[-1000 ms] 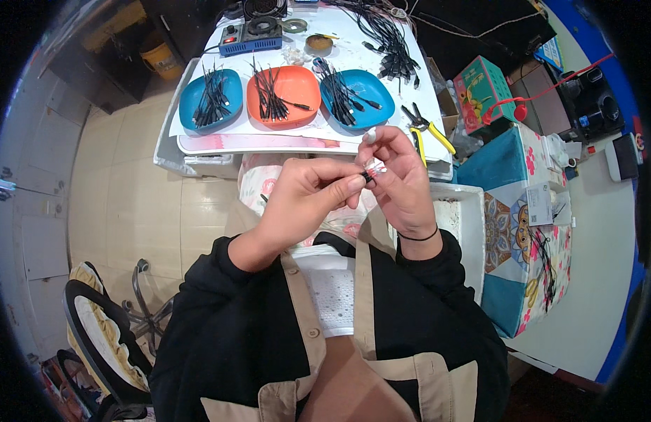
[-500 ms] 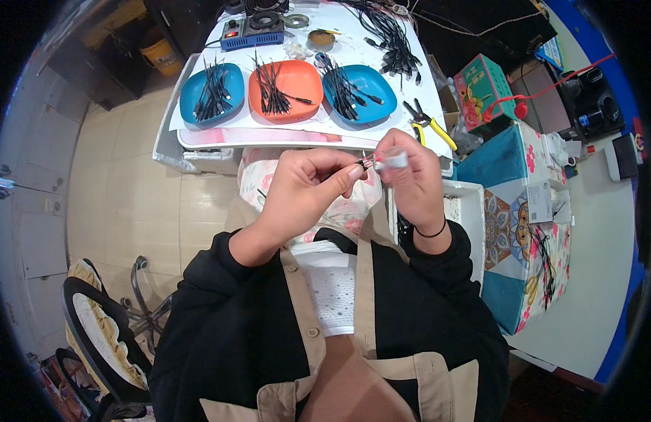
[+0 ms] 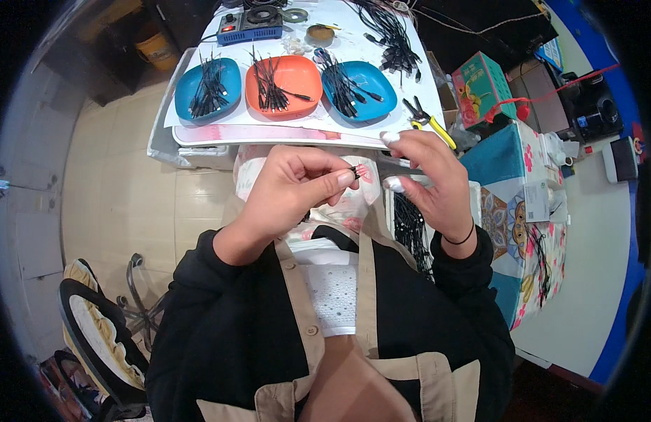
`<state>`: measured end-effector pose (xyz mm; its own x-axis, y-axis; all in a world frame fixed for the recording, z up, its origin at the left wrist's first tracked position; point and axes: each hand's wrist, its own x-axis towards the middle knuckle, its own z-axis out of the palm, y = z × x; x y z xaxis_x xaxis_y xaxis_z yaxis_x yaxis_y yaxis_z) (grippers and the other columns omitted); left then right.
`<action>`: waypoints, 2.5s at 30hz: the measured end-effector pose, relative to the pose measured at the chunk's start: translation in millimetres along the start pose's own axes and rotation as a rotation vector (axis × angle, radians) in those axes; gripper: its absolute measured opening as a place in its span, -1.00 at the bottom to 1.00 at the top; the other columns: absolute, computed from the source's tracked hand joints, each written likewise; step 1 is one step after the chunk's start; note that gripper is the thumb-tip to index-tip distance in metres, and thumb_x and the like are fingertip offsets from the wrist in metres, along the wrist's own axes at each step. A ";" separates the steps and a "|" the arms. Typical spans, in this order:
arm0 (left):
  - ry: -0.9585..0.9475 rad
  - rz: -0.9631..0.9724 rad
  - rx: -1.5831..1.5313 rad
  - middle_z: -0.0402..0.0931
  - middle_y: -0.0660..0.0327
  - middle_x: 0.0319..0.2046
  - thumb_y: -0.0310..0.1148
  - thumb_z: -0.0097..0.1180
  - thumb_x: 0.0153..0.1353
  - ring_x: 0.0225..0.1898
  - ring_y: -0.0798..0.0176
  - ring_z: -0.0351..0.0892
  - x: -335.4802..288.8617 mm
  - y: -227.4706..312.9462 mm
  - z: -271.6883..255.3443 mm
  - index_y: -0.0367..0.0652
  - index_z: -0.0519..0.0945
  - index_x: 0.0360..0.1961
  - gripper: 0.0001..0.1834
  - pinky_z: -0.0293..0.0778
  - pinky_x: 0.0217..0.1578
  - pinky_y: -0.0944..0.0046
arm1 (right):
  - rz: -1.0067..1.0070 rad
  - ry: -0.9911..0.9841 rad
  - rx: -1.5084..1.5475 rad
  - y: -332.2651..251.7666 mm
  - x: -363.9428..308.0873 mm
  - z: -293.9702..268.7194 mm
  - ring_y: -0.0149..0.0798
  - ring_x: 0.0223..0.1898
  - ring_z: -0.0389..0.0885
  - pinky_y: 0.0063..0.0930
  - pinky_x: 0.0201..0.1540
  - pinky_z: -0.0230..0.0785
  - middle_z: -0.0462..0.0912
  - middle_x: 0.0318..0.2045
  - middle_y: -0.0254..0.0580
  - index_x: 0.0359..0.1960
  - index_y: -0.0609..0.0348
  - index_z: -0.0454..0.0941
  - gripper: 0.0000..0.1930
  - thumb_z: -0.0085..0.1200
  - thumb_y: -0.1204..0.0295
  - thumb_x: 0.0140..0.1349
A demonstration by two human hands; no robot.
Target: The person sits on the floor at a low table and repeatedly picks up black cables and small white components, attaching the components to the cable ends by hand. Finished assemblies are placed into a white bin beside the table.
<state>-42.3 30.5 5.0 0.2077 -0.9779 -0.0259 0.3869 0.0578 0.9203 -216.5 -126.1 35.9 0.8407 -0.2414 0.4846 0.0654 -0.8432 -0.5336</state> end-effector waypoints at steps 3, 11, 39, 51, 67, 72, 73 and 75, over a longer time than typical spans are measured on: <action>-0.017 0.002 -0.003 0.48 0.34 -0.60 -0.48 0.15 0.21 -0.57 0.57 0.33 -2.3 0.1 3.2 -0.36 0.64 -0.31 -0.86 0.20 -0.57 0.54 | -0.207 -0.029 -0.087 -11.2 9.6 -1.4 -0.15 -0.27 0.54 -0.40 -0.25 0.37 0.57 -0.26 -0.15 -0.20 0.22 0.58 -0.69 0.24 0.57 -0.06; -0.043 0.016 0.055 0.48 0.33 -0.58 -0.49 0.15 0.20 -0.56 0.54 0.36 -8.8 3.8 7.9 -0.36 0.64 -0.34 -0.88 0.25 -0.54 0.52 | -0.313 0.034 -0.080 -20.6 16.0 3.6 -0.15 -0.33 0.53 -0.39 -0.30 0.37 0.56 -0.36 -0.15 -0.38 0.23 0.55 -0.76 0.22 0.68 -0.15; 0.147 0.523 0.679 0.52 0.11 -0.58 -0.56 0.16 0.12 -0.58 0.33 0.49 -4.7 -4.7 10.7 -0.36 0.62 -0.28 -0.87 0.36 -0.54 0.38 | -0.311 0.141 -0.273 -15.8 11.6 20.2 -0.08 -0.32 0.49 -0.27 -0.30 0.32 0.50 -0.32 -0.13 -0.25 0.19 0.46 -0.65 0.18 0.65 -0.16; -0.088 1.184 1.639 0.47 0.09 -0.38 -0.45 0.05 -0.22 -0.48 0.18 0.53 0.8 -15.3 -4.5 -0.52 0.53 -0.18 -0.51 0.44 -0.51 0.27 | 1.047 -0.268 1.461 -11.0 -12.6 27.6 -0.49 -0.43 0.33 -0.52 -0.26 0.36 0.39 -0.43 -0.37 -0.18 0.23 0.38 -0.85 -0.17 0.42 0.39; -0.295 0.291 0.102 0.54 0.19 -0.38 -0.54 0.09 0.23 -0.42 0.45 0.46 -12.6 2.1 -18.7 -0.40 0.59 -0.24 -0.87 0.40 -0.39 0.46 | -0.094 -0.127 0.296 -33.9 21.7 15.5 -0.22 -0.28 0.54 -0.44 -0.23 0.39 0.56 -0.26 -0.12 -0.21 0.22 0.53 -0.76 0.07 0.67 0.03; -0.194 0.238 0.007 0.53 0.21 -0.37 -0.53 0.09 0.24 -0.42 0.46 0.45 -19.9 -3.4 -10.9 -0.41 0.56 -0.21 -0.85 0.40 -0.37 0.46 | -0.119 -0.067 0.204 -40.7 16.3 14.9 -0.11 -0.31 0.53 -0.35 -0.21 0.40 0.55 -0.35 -0.12 -0.31 0.26 0.50 -0.84 0.11 0.62 0.02; -0.193 0.240 0.006 0.53 0.21 -0.37 -0.53 0.09 0.24 -0.42 0.46 0.45 -20.3 -5.6 -10.0 -0.41 0.56 -0.20 -0.85 0.40 -0.37 0.46 | -0.095 -0.076 0.225 -40.6 14.2 13.8 -0.11 -0.32 0.53 -0.35 -0.23 0.40 0.54 -0.36 -0.11 -0.31 0.27 0.50 -0.84 0.10 0.62 0.02; -0.170 0.256 -0.012 0.54 0.21 -0.37 -0.54 0.09 0.24 -0.42 0.47 0.44 -19.2 -13.2 -5.7 -0.41 0.56 -0.20 -0.84 0.39 -0.38 0.46 | -0.041 -0.081 0.256 -39.7 9.3 12.7 -0.10 -0.35 0.52 -0.36 -0.27 0.39 0.53 -0.38 -0.11 -0.32 0.27 0.49 -0.84 0.09 0.63 0.01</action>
<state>-46.2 49.7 -8.8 0.1469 -0.9509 0.2725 0.3520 0.3077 0.8840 -204.4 -88.7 52.8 0.8741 -0.1615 0.4580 0.2256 -0.7001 -0.6774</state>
